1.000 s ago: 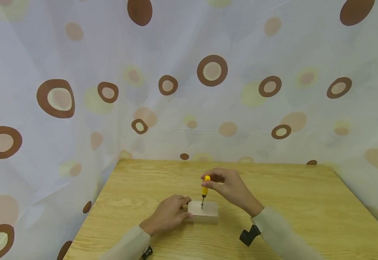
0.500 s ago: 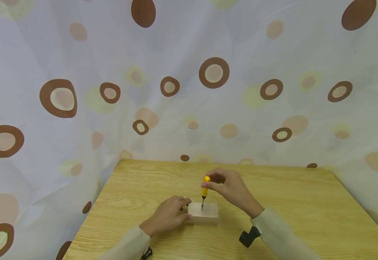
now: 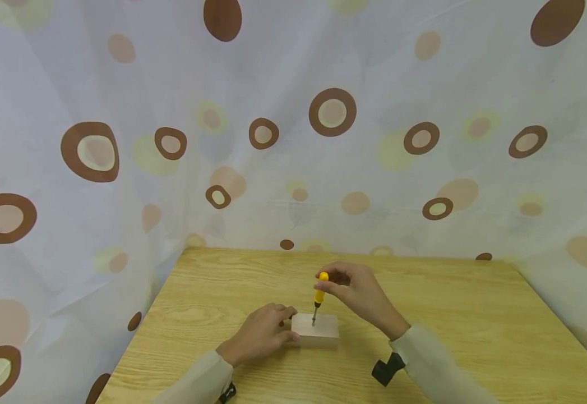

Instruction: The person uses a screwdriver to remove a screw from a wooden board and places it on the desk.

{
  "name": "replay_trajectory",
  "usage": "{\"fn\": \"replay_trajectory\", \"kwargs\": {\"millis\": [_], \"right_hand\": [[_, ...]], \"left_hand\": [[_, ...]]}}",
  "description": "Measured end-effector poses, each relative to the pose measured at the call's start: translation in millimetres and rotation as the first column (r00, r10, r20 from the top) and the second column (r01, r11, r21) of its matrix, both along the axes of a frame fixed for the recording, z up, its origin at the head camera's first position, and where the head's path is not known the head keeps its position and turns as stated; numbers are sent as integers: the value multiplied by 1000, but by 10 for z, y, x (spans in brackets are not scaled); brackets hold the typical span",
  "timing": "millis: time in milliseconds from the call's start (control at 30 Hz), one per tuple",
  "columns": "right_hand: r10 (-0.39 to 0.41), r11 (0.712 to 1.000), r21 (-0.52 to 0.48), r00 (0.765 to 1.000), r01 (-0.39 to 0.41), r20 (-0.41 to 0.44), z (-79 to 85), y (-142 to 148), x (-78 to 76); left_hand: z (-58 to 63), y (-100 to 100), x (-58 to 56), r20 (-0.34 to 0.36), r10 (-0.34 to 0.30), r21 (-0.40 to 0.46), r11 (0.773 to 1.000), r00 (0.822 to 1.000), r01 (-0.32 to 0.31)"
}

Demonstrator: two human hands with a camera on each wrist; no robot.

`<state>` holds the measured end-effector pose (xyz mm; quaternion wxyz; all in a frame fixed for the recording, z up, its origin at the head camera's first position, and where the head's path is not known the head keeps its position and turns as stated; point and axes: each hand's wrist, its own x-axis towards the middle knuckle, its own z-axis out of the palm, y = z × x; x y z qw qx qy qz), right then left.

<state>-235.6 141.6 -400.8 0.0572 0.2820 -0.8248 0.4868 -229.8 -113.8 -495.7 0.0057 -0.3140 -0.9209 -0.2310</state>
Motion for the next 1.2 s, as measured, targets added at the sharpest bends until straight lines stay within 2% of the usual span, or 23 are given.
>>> {"fn": "replay_trajectory", "kwargs": {"millis": [67,200,300,433,600,667,767,933,1067,1200], "right_hand": [[11,1000,-13,1000,-11,9,-2,7,-8],[97,995,-15,995,-97,13,20,35,-50],[132,991,-10,991,-131,30,40,36,-52],[72,997,-5,997,-72,32,26,-3,-12],[-34,999,29,997,37,-71,0,-36,19],[-32,998,54,992,39,-120,9,-34,23],[12,996,91,988,2,-153,36,-30,23],[43,996,81,994,-35,-99,51,-50,15],[-3,1000,26,999,4,-48,23,-71,25],[-23,1000,-7,999,23,-48,-6,-51,7]], "left_hand": [[1,-5,-2,-4,-5,-1,1000,1000,5],[4,-18,-4,-4,-9,2,1000,1000,9],[0,-23,-2,-4,-9,11,1000,1000,9],[-5,-19,-6,-3,-8,12,1000,1000,8],[5,-11,-5,-9,-16,6,1000,1000,16],[11,-12,-4,-7,-17,8,1000,1000,17],[20,-20,-1,6,-12,13,1000,1000,12],[26,-32,-5,9,-14,23,1000,1000,13],[22,-31,-8,3,-19,25,1000,1000,19],[5,-27,-10,2,-22,20,1000,1000,22]]}}
